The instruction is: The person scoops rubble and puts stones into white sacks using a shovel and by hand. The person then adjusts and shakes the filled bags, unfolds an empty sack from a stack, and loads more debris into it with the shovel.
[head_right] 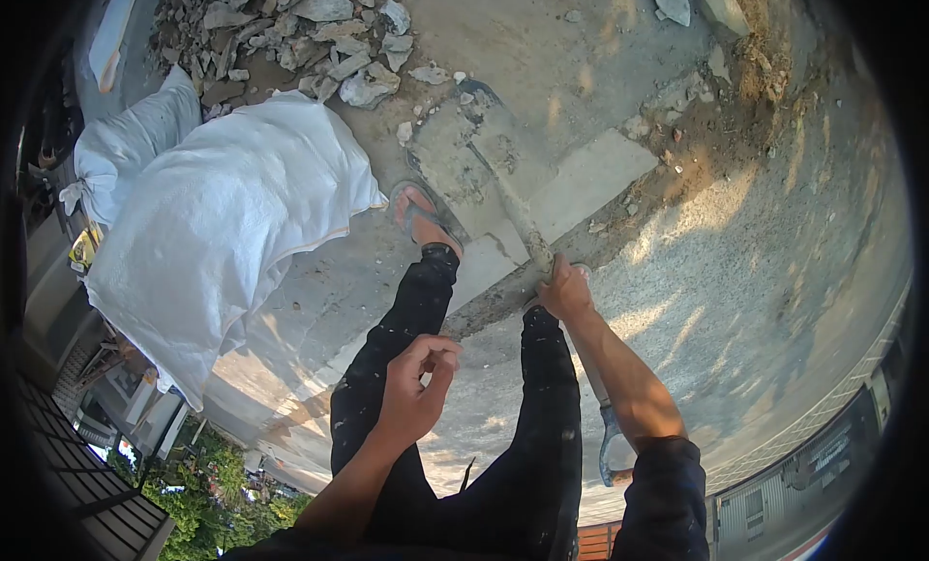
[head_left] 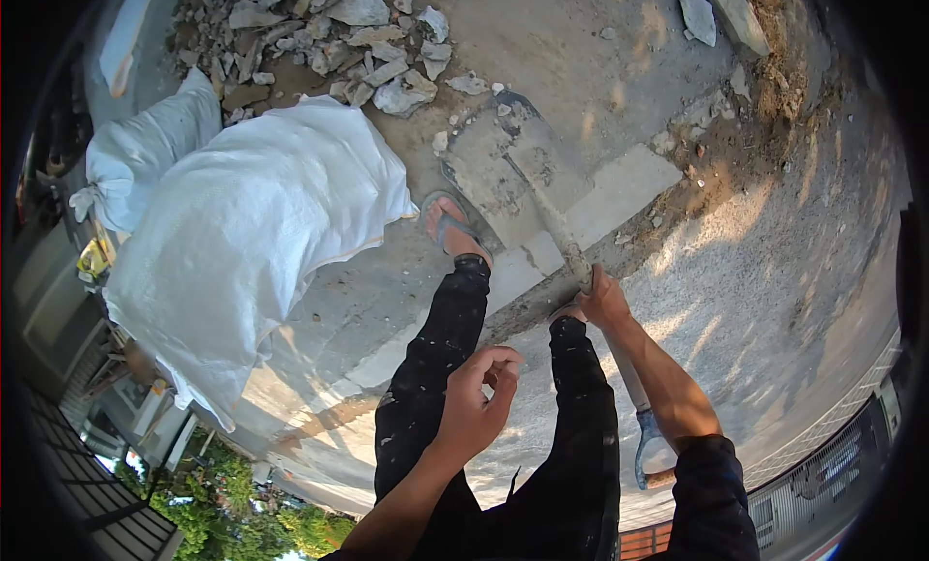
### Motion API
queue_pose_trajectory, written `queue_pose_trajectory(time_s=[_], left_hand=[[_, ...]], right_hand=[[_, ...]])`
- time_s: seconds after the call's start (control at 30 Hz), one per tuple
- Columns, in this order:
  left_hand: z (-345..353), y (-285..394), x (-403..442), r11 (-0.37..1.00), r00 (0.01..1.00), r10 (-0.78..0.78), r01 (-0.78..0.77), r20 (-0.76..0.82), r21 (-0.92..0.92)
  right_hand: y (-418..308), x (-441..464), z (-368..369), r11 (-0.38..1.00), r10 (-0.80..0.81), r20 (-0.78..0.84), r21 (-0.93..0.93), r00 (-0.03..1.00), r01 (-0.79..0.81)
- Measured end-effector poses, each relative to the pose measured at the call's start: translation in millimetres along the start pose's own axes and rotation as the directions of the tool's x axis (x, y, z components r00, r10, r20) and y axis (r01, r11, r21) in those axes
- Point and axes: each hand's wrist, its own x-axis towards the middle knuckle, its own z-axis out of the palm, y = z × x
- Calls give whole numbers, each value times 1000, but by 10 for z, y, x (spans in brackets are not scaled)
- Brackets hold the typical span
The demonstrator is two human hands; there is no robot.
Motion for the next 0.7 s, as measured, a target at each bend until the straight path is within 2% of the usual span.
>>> queue_pose_trajectory(time_s=[0.03, 0.1, 0.13, 0.2, 0.23, 0.3, 0.37, 0.4, 0.47, 0.5, 0.6, 0.7], left_hand=[[-100, -21, 188, 1000, 1000, -17, 17, 3, -12], [-303, -47, 379, 984, 998, -57, 53, -20, -168], [-400, -79, 366, 982, 997, -75, 70, -23, -176], [-571, -191, 518, 962, 978, -192, 172, -79, -213], [-633, -260, 560, 944, 968, -238, 213, -75, -250], [-712, -308, 699, 928, 971, -231, 200, -61, -315], [-716, -265, 779, 890, 970, -240, 203, -41, -409], [-721, -185, 816, 883, 970, -241, 203, -37, -423], [-738, -38, 888, 875, 966, -257, 238, 13, -421], [-726, -43, 907, 880, 975, -221, 205, 15, -428], [-828, -11, 981, 876, 971, -239, 205, -24, -436], [-927, -17, 1059, 882, 961, -271, 225, -55, -414]], right_hand=[[-286, 139, -105, 1000, 2, 39, 22, 999, -2], [-938, 490, -317, 995, 14, 51, 99, 999, -19], [-1039, 481, -265, 995, 17, 69, 92, 997, -24], [-1126, 654, -321, 999, -19, -72, -42, 997, 16], [-1140, 578, -370, 999, -36, -86, -22, 996, 34], [-1027, 395, -431, 996, -24, -44, -81, 999, 21], [-782, 156, -406, 990, -121, -74, -87, 990, 114], [-729, 75, -333, 988, -120, -71, -101, 990, 113], [-647, 1, -211, 999, -1, -59, -38, 998, -1], [-727, 63, -149, 1000, 25, -32, 14, 999, -25], [-1450, 530, -71, 995, 92, 15, 46, 996, -93], [-1951, 1221, -91, 993, 47, 57, 106, 997, -53]])
